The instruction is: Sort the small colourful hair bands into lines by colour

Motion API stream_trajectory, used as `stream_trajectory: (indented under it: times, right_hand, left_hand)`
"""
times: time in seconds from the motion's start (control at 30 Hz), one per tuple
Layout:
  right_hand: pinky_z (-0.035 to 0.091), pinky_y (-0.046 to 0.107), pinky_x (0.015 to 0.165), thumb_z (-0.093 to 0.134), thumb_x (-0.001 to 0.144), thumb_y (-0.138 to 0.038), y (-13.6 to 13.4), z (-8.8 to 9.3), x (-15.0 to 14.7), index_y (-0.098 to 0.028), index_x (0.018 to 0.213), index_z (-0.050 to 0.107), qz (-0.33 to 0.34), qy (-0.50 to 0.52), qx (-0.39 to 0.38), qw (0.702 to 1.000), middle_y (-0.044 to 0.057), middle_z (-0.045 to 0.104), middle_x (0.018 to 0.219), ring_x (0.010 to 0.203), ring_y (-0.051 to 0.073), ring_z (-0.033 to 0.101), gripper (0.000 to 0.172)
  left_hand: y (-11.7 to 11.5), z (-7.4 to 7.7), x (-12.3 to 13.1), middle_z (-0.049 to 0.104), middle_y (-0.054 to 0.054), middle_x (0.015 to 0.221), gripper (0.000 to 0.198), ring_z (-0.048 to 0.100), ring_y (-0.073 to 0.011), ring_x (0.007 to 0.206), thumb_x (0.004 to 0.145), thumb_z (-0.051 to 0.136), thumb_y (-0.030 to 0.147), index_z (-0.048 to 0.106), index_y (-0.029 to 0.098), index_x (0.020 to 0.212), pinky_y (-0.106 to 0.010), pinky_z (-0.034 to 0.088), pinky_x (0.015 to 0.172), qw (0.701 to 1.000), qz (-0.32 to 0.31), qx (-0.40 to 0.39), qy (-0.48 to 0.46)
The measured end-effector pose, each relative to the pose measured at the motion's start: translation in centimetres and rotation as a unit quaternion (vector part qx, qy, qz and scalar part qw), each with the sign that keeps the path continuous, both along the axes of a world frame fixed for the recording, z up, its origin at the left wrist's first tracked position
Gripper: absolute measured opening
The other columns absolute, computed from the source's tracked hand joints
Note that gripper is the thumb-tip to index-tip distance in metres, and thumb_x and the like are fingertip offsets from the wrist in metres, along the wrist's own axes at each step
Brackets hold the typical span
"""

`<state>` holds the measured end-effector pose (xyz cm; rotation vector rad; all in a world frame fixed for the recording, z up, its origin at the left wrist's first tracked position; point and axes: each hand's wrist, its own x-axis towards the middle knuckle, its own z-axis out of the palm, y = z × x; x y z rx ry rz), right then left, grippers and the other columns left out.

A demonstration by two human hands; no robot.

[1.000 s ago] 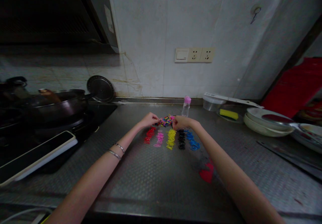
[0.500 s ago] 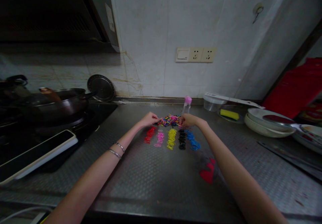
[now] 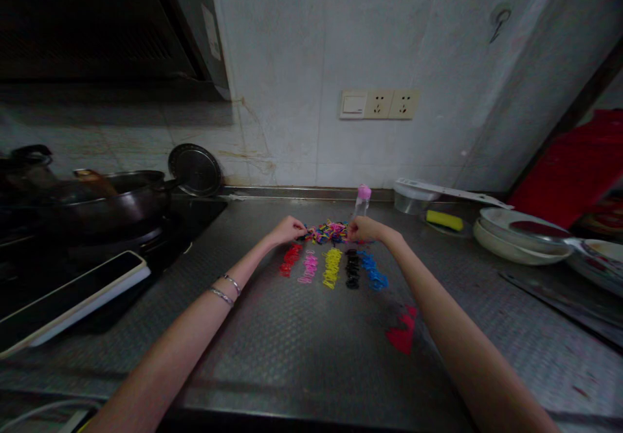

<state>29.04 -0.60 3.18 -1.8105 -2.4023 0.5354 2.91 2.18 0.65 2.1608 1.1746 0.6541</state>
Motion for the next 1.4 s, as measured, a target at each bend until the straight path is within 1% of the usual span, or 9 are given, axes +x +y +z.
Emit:
stream_trajectory:
  times: [0.2, 0.33, 0.47, 0.63, 0.73, 0.83, 1.03, 1.23, 1.4]
  right_hand:
    - [0.036, 0.016, 0.050, 0.054, 0.066, -0.018, -1.4, 1.1, -3.5, -0.012, 0.077, 0.070, 0.041, 0.051, 0.052, 0.996, 0.003, 0.065, 0.066, 0.059, 0.011, 0.055, 0.020]
    - [0.035, 0.016, 0.052, 0.053, 0.064, -0.014, -1.9, 0.3, -6.2, -0.012, 0.077, 0.070, 0.072, 0.065, 0.067, 0.993, 0.003, 0.066, 0.069, 0.063, 0.011, 0.056, 0.022]
    - [0.034, 0.016, 0.051, 0.051, 0.062, -0.010, -1.9, -0.8, -7.4, -0.011, 0.073, 0.070, 0.082, 0.053, 0.090, 0.991, 0.002, 0.065, 0.066, 0.059, 0.010, 0.054, 0.022]
    - [0.035, 0.017, 0.049, 0.053, 0.063, -0.012, -1.6, -1.2, -7.1, -0.011, 0.074, 0.071, 0.072, 0.097, 0.088, 0.989, 0.002, 0.064, 0.063, 0.056, 0.009, 0.052, 0.021]
    - [0.035, 0.016, 0.046, 0.055, 0.066, -0.020, -1.6, -0.6, -6.7, -0.011, 0.077, 0.070, 0.050, 0.168, 0.061, 0.983, 0.002, 0.063, 0.063, 0.053, 0.008, 0.050, 0.021]
    - [0.037, 0.016, 0.042, 0.056, 0.069, -0.028, -2.1, 0.4, -6.4, -0.011, 0.080, 0.069, 0.023, 0.240, 0.008, 0.970, 0.002, 0.062, 0.062, 0.048, 0.007, 0.047, 0.024]
    - [0.042, 0.015, 0.043, 0.060, 0.068, -0.032, -3.0, 1.8, -6.5, -0.012, 0.077, 0.068, 0.013, 0.316, -0.035, 0.948, 0.003, 0.064, 0.068, 0.052, 0.007, 0.050, 0.023]
    - [0.043, 0.015, 0.043, 0.062, 0.066, -0.032, -2.6, 1.4, -6.1, -0.014, 0.079, 0.067, 0.004, 0.340, -0.048, 0.939, 0.003, 0.065, 0.071, 0.053, 0.007, 0.051, 0.023]
    - [0.041, 0.016, 0.042, 0.060, 0.066, -0.028, -2.0, 0.8, -5.9, -0.011, 0.079, 0.067, -0.007, 0.320, -0.017, 0.947, 0.003, 0.063, 0.064, 0.051, 0.007, 0.050, 0.022]
  left_hand:
    - [0.0, -0.2, 0.1, 0.061, -0.003, 0.060, 0.031, 0.044, -0.0083, 0.049, 0.066, 0.054, 0.032, 0.069, 0.007, 0.076, -0.019, 0.032, 0.048, 1.000, 0.008, -0.001, 0.005]
    - [-0.1, -0.2, 0.1, 0.061, -0.003, 0.060, 0.029, 0.044, -0.0081, 0.050, 0.066, 0.054, 0.030, 0.070, 0.007, 0.075, -0.019, 0.032, 0.048, 1.000, -0.007, 0.004, 0.002]
    - [-0.1, -0.2, 0.2, 0.064, -0.005, 0.064, 0.028, 0.048, -0.0092, 0.054, 0.066, 0.055, 0.028, 0.070, 0.007, 0.076, -0.019, 0.035, 0.051, 1.000, -0.015, 0.006, -0.014]
    - [-0.5, 0.5, 0.4, 0.065, -0.006, 0.067, 0.028, 0.050, -0.0099, 0.058, 0.062, 0.056, 0.021, 0.069, 0.005, 0.081, -0.020, 0.038, 0.056, 0.995, -0.076, -0.043, -0.038]
    - [-1.0, 1.0, 0.7, 0.064, -0.004, 0.069, 0.032, 0.048, -0.0088, 0.057, 0.061, 0.056, 0.018, 0.068, 0.007, 0.088, -0.019, 0.036, 0.054, 0.991, -0.117, -0.046, -0.035]
    - [-1.5, 1.2, 1.2, 0.064, -0.003, 0.069, 0.033, 0.046, -0.0081, 0.057, 0.061, 0.056, 0.018, 0.068, 0.007, 0.090, -0.019, 0.034, 0.053, 0.988, -0.142, -0.039, -0.038]
    - [-1.8, 1.0, 1.8, 0.059, -0.001, 0.060, 0.030, 0.042, -0.0067, 0.051, 0.064, 0.057, 0.024, 0.068, 0.005, 0.085, -0.018, 0.030, 0.048, 0.989, -0.115, -0.044, -0.076]
    - [-1.6, 0.9, 1.4, 0.055, 0.000, 0.053, 0.031, 0.039, -0.0058, 0.046, 0.066, 0.057, 0.029, 0.068, 0.006, 0.082, -0.018, 0.027, 0.044, 0.990, -0.092, -0.059, -0.090]
    - [-0.8, 0.7, 0.6, 0.060, -0.003, 0.058, 0.027, 0.045, -0.0075, 0.050, 0.064, 0.057, 0.026, 0.069, 0.006, 0.077, -0.018, 0.033, 0.048, 0.992, -0.086, -0.054, -0.075]
